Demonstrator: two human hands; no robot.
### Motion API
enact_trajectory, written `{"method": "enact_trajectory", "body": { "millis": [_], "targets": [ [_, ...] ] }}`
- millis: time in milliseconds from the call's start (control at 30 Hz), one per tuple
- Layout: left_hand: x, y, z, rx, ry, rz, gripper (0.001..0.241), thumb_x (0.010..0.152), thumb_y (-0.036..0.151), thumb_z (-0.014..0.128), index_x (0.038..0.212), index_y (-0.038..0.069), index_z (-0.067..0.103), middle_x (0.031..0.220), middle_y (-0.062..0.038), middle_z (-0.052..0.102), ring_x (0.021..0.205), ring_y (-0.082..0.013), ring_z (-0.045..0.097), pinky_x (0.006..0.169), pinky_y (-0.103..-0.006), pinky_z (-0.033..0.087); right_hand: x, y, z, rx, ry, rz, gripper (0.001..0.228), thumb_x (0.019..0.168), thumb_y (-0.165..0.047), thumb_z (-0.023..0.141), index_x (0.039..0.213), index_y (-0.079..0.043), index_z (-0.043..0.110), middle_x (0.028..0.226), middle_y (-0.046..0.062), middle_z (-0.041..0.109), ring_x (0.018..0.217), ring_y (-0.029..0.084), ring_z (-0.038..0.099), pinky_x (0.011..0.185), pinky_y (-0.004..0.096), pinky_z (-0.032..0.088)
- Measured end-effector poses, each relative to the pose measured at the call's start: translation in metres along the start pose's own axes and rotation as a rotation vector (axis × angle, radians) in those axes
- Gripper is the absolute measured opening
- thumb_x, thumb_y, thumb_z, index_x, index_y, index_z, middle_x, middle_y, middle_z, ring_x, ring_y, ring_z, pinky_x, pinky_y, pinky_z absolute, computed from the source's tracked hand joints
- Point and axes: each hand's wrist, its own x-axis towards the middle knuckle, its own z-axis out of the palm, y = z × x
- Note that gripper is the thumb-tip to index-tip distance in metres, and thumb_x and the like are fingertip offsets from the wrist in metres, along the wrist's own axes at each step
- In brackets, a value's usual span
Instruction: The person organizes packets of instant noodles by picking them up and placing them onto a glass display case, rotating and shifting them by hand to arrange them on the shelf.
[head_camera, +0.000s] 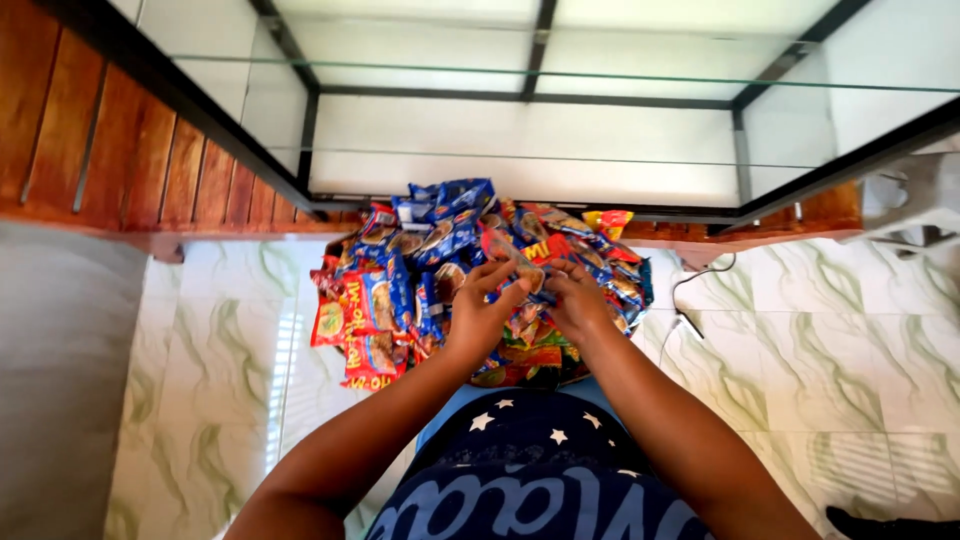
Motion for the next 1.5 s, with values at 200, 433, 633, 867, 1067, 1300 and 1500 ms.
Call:
{"method": "enact_trajectory", "body": {
  "millis": [200, 433, 633, 867, 1067, 1300, 1500],
  "targets": [
    [-0.011, 0.028, 0.016, 0.038, -0.253, 0.116, 0.039, 0.092, 0.030, 0.078, 0.120, 0.004, 0.078, 0.119, -0.009, 0.070, 0.105, -0.0132, 0.068, 0.086, -0.0297, 0.056, -0.008, -0.020, -0.002, 0.115, -0.189, 0.075, 0.035, 0.087, 0.010, 0.055, 0.117, -0.007, 0.061, 0.106, 0.013, 0.067, 0.092, 0.025, 0.066, 0.082, 0.037, 0.055],
    [0.003, 0.003, 0.006, -0.505, 0.128, -0.192, 0.037, 0.097, 0.035, 0.068, 0.125, 0.011, 0.061, 0.116, -0.005, 0.064, 0.102, -0.0172, 0.063, 0.084, -0.0341, 0.054, -0.061, -0.093, 0.032, 0.020, -0.304, -0.292, 0.030, 0.081, 0.016, 0.051, 0.100, -0.004, 0.064, 0.119, 0.013, 0.069, 0.109, 0.023, 0.066, 0.094, 0.036, 0.055],
    [0.015, 0.103, -0.045, -1.005, -0.360, -0.611, 0.073, 0.080, 0.069, 0.053, 0.129, 0.015, 0.059, 0.111, -0.009, 0.072, 0.095, -0.0239, 0.071, 0.071, -0.0385, 0.057, -0.134, -0.148, 0.046, -0.483, -0.549, -0.804, 0.029, 0.086, 0.017, 0.053, 0.097, -0.006, 0.067, 0.127, 0.011, 0.066, 0.109, 0.016, 0.062, 0.092, 0.028, 0.050],
    [-0.001, 0.132, -0.051, -0.605, -0.326, -0.029, 0.044, 0.100, 0.020, 0.067, 0.139, 0.003, 0.053, 0.120, -0.008, 0.070, 0.107, -0.0157, 0.063, 0.092, -0.0342, 0.050, -0.159, -0.161, 0.050, -0.354, -0.487, -0.952, 0.032, 0.088, 0.009, 0.063, 0.115, -0.007, 0.067, 0.135, 0.009, 0.059, 0.092, 0.010, 0.055, 0.081, 0.024, 0.045],
    [-0.021, 0.167, -0.043, -0.356, -0.219, 0.396, 0.047, 0.110, 0.020, 0.055, 0.150, -0.003, 0.044, 0.134, -0.009, 0.064, 0.125, -0.0141, 0.056, 0.110, -0.0324, 0.044, -0.158, -0.162, 0.056, 0.039, -0.423, -0.558, 0.032, 0.099, -0.011, 0.055, 0.129, 0.000, 0.062, 0.129, 0.012, 0.065, 0.112, 0.015, 0.067, 0.099, 0.032, 0.053],
    [-0.006, 0.180, -0.015, -0.244, -0.061, 0.463, 0.041, 0.111, 0.017, 0.049, 0.146, -0.002, 0.055, 0.133, -0.013, 0.071, 0.122, -0.0161, 0.063, 0.107, -0.0300, 0.048, -0.102, -0.162, 0.017, -0.081, -0.231, -0.718, 0.024, 0.110, -0.004, 0.057, 0.127, 0.010, 0.067, 0.103, 0.011, 0.065, 0.086, 0.013, 0.052, 0.077, 0.031, 0.040],
    [0.004, 0.219, 0.025, 0.143, 0.179, 0.822, 0.032, 0.103, 0.006, 0.059, 0.133, 0.000, 0.068, 0.114, -0.019, 0.064, 0.095, -0.0281, 0.064, 0.084, -0.0326, 0.051, -0.108, -0.223, 0.023, 0.133, -0.453, -0.872, 0.022, 0.096, 0.000, 0.051, 0.116, 0.002, 0.061, 0.110, 0.009, 0.066, 0.102, 0.015, 0.063, 0.095, 0.031, 0.050]
  ]
}}
